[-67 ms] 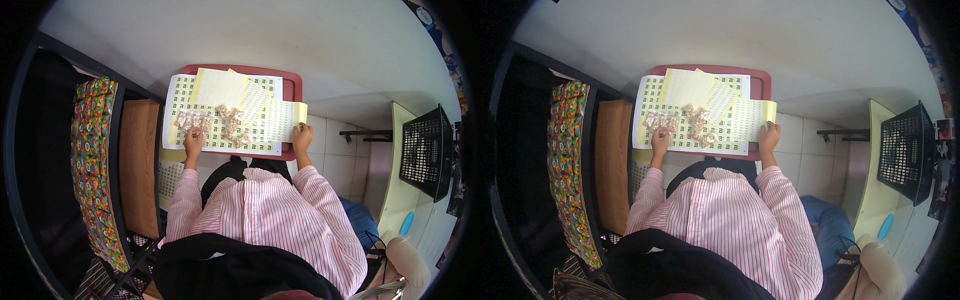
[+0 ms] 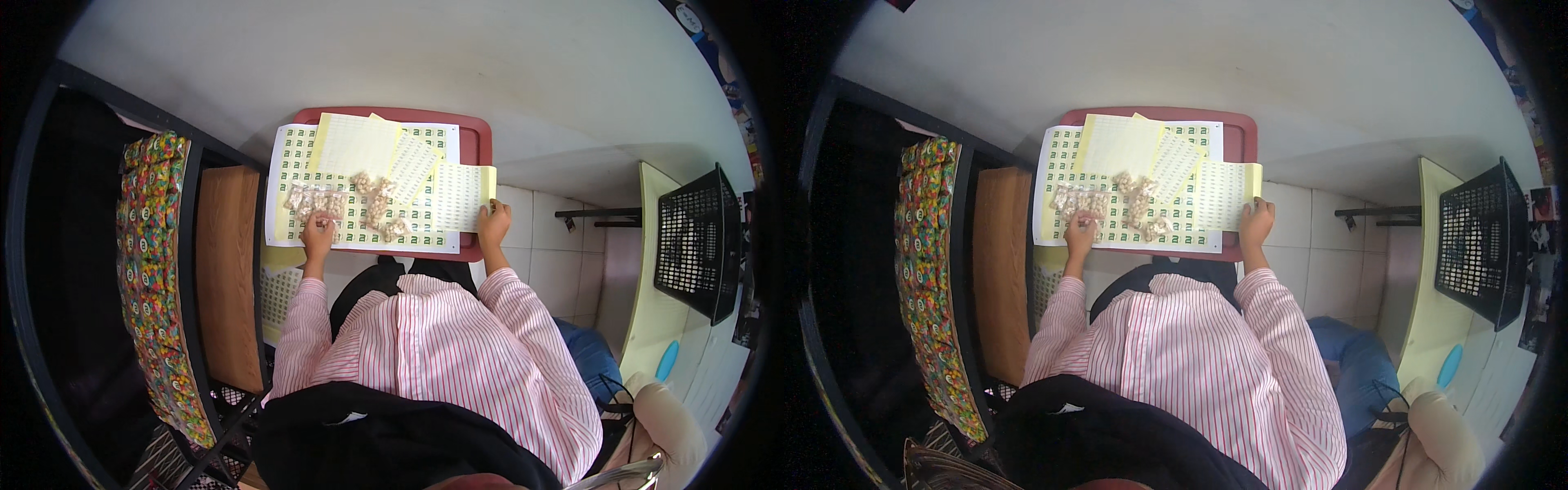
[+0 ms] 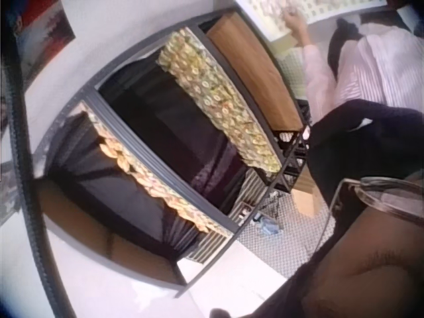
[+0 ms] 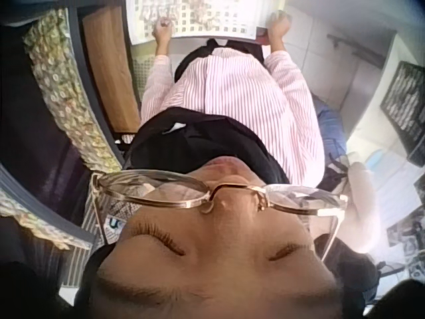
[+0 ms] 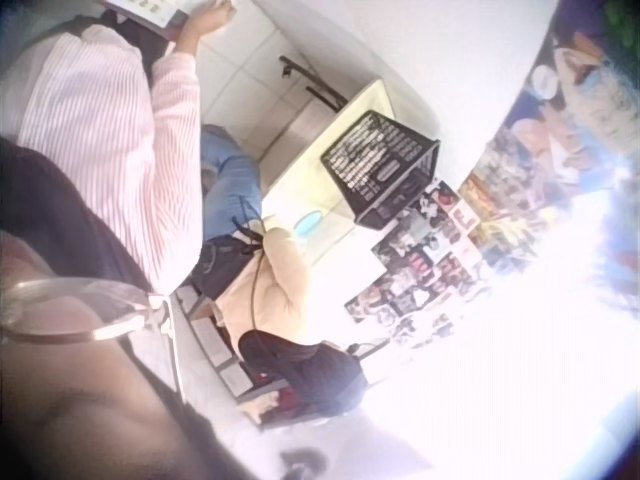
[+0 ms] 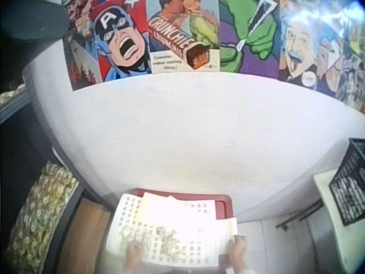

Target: The person takes small packets of snacks from a shelf and a larger basket, organizes them by type, and places them onto a grid on a table.

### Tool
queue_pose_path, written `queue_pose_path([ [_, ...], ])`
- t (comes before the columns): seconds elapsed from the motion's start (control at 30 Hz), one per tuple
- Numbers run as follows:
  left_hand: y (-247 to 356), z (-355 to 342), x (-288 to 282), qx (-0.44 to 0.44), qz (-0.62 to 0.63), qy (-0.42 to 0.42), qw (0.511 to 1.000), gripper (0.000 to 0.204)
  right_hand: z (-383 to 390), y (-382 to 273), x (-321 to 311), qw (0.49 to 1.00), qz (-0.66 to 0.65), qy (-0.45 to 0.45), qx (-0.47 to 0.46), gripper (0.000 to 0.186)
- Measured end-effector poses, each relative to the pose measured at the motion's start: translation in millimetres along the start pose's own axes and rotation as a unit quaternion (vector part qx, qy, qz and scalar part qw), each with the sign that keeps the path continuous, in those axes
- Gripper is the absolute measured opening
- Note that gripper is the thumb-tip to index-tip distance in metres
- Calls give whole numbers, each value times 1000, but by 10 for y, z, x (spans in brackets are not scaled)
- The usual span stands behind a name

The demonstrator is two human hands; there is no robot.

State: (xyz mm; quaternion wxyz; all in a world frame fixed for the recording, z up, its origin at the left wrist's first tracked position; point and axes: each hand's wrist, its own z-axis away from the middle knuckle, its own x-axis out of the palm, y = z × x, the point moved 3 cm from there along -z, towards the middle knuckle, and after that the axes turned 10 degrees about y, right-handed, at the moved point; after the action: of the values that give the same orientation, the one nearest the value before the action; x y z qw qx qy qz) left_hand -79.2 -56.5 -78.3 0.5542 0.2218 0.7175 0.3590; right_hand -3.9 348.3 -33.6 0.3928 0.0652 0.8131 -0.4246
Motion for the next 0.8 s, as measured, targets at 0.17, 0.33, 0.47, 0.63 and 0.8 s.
queue_pose_path([
  [0.17, 111, 15, 7, 11, -43, 10, 999, 34, 6, 21, -41, 999, 18, 23, 21, 20],
  [0.33, 527, 13, -41, 99, -66, 154, 981, 44, -10, 81, -21, 999, 11, 40, 16, 18],
  [0.47, 1179, 113, 144, 226, 59, 1, 972, 43, 9, 74, -34, 998, -3, 54, 15, 16],
  [0.63, 1513, 514, 522, 324, -65, -208, 921, 42, 3, 60, -26, 999, -4, 52, 17, 12],
  [0.8, 1515, 647, 621, 345, -160, -184, 907, 47, -5, 22, -39, 998, 5, 47, 36, 11],
])
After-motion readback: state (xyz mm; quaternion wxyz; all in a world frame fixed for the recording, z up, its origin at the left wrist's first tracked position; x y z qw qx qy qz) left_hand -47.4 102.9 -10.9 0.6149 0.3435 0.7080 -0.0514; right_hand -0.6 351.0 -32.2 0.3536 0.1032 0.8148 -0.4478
